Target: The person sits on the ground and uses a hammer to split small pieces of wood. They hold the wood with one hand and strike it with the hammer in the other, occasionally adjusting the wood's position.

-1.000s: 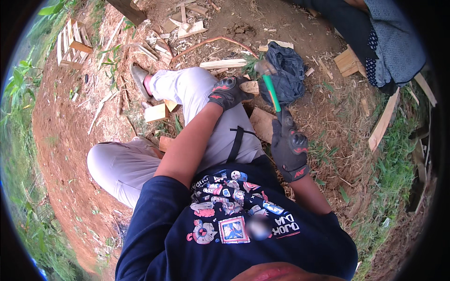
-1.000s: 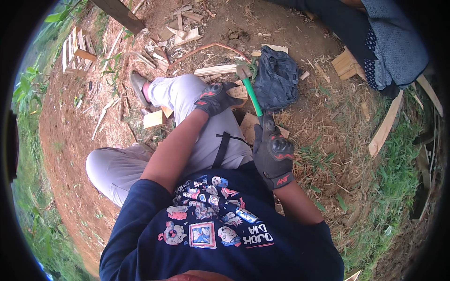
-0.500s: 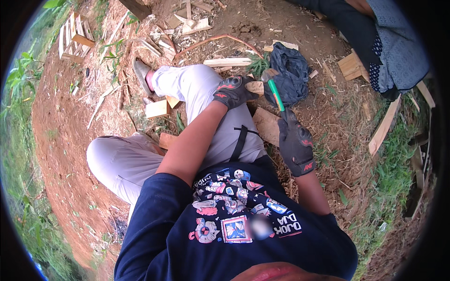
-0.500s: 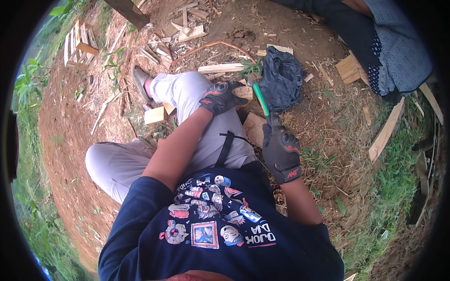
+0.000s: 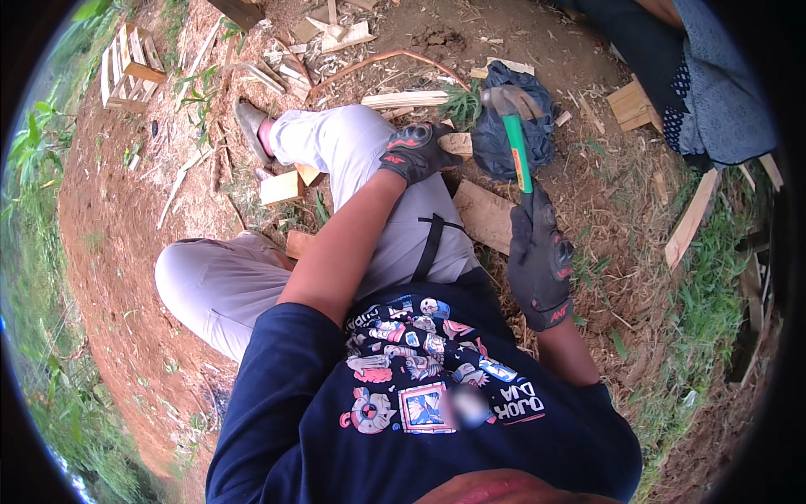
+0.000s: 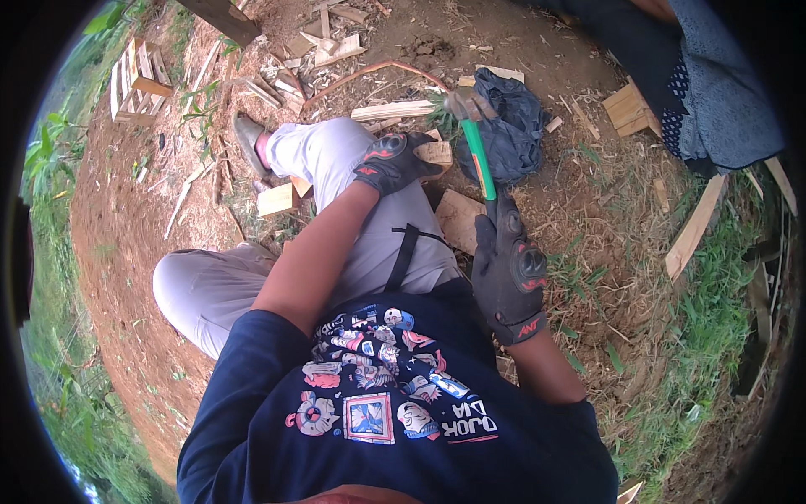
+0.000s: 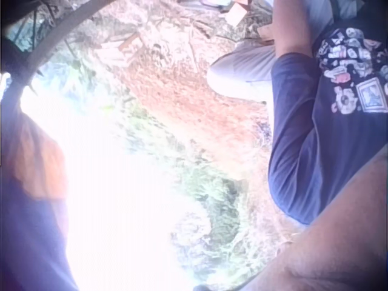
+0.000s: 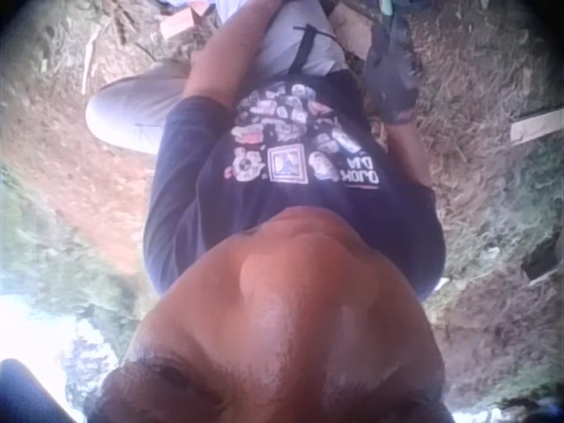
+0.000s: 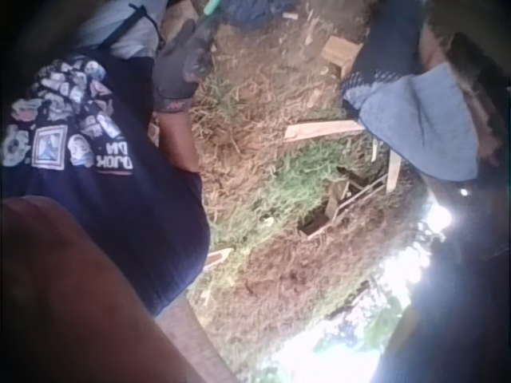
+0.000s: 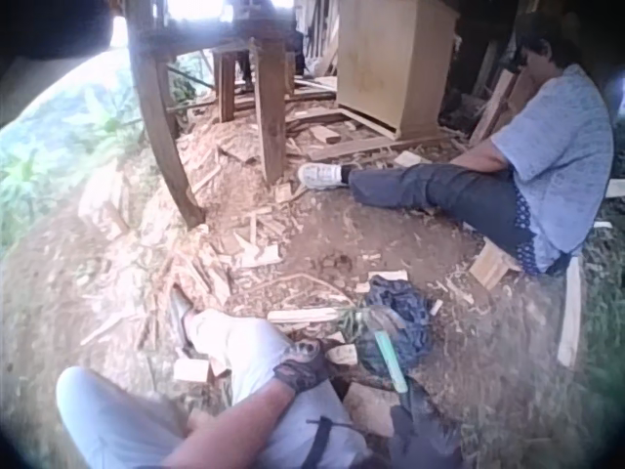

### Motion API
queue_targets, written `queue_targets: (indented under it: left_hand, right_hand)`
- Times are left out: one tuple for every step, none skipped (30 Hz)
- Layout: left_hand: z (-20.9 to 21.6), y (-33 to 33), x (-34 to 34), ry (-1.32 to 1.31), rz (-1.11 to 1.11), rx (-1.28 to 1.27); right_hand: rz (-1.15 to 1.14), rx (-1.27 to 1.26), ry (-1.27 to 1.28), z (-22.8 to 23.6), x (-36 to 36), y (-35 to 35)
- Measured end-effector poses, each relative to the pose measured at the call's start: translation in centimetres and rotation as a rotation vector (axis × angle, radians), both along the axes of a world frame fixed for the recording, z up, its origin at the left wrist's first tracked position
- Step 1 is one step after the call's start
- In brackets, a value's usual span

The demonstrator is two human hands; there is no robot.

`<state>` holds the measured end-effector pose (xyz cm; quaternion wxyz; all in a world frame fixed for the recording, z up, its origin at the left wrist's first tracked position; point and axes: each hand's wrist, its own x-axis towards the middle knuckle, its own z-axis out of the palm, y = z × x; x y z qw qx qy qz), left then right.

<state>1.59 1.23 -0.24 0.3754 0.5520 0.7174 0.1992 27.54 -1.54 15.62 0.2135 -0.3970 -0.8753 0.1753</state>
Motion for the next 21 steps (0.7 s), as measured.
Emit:
queue_targets:
  left_hand:
    - [-0.2,-0.1,0.1,-0.019,0.003,0.022]
    - [0.2,-0.1,0.6,0.048,0.036,0.026]
    - [0.7,0.1,0.8,0.060,0.023,0.019]
    - [1.2,0.3,1.0,0.072,0.012,0.011]
    - [1.3,0.2,0.9,0.088,0.006,0.000]
    - [0.9,0.1,0.8,0.083,-0.005,0.020]
    - [0.4,-0.1,0.9,0.079,-0.016,0.040]
    - [0.6,-0.3,1.0,0.068,-0.029,0.058]
    - [0.8,-0.3,1.0,0.075,-0.020,0.038]
    - [1.1,-0.1,0.8,0.081,-0.012,0.018]
    - [1.4,0.0,0.6,0.089,-0.005,-0.001]
    - [0.9,0.0,0.7,0.090,-0.011,0.018]
    - [0.4,-0.2,0.8,0.092,-0.018,0.036]
    - [0.4,0.1,0.7,0.098,-0.027,0.062]
    - [0.4,0.3,0.8,0.099,-0.022,0.055]
    - [0.4,0.4,1.1,0.101,-0.018,0.048]
    - [0.4,0.1,1.1,0.104,-0.007,0.033]
    - [0.6,0.2,1.0,0.095,-0.012,0.039]
    - [0.8,0.3,0.7,0.086,-0.017,0.043]
    - [0.6,-0.1,0.8,0.069,-0.018,0.040]
    - [0.4,-0.4,0.9,0.052,-0.017,0.036]
  right_hand:
    - [-0.040,-0.022,0.005,-0.1,-0.1,-0.4]
    - [-0.081,-0.039,0.013,-0.4,-0.3,-0.6]
    - [-0.120,-0.056,0.021,-0.6,-0.3,-0.6]
    - [-0.101,-0.156,-0.199,-0.7,-0.1,-0.3]
    - [-0.073,-0.258,-0.416,-0.8,0.1,0.2]
    - [-0.045,-0.359,-0.634,-0.9,0.3,0.5]
    - [-0.042,-0.278,-0.531,-0.9,0.7,0.3]
    - [-0.040,-0.201,-0.433,-0.9,1.3,-0.2]
    - [-0.039,-0.124,-0.334,-0.8,1.6,-0.5]
    - [-0.019,-0.050,-0.186,-0.8,1.3,-0.3]
    - [0.000,0.024,-0.037,-0.3,0.3,0.2]
    - [0.002,0.050,0.036,-0.4,-0.2,0.4]
    - [0.004,0.076,0.105,-0.6,-0.6,0.5]
    - [-0.012,0.059,0.102,-1.5,-1.0,0.5]
    - [-0.034,-0.025,-0.036,-1.6,-1.1,0.8]
    - [-0.051,-0.103,-0.182,-1.4,-1.2,1.0]
    - [-0.066,-0.255,-0.461,-0.2,-1.6,1.4]
    - [-0.093,-0.401,-0.741,0.8,-1.9,1.7]
    - [-0.101,-0.357,-0.687,1.1,-1.9,1.7]
    - [-0.103,-0.318,-0.642,1.4,-1.3,1.5]
    - [-0.105,-0.279,-0.597,1.6,-0.9,1.3]
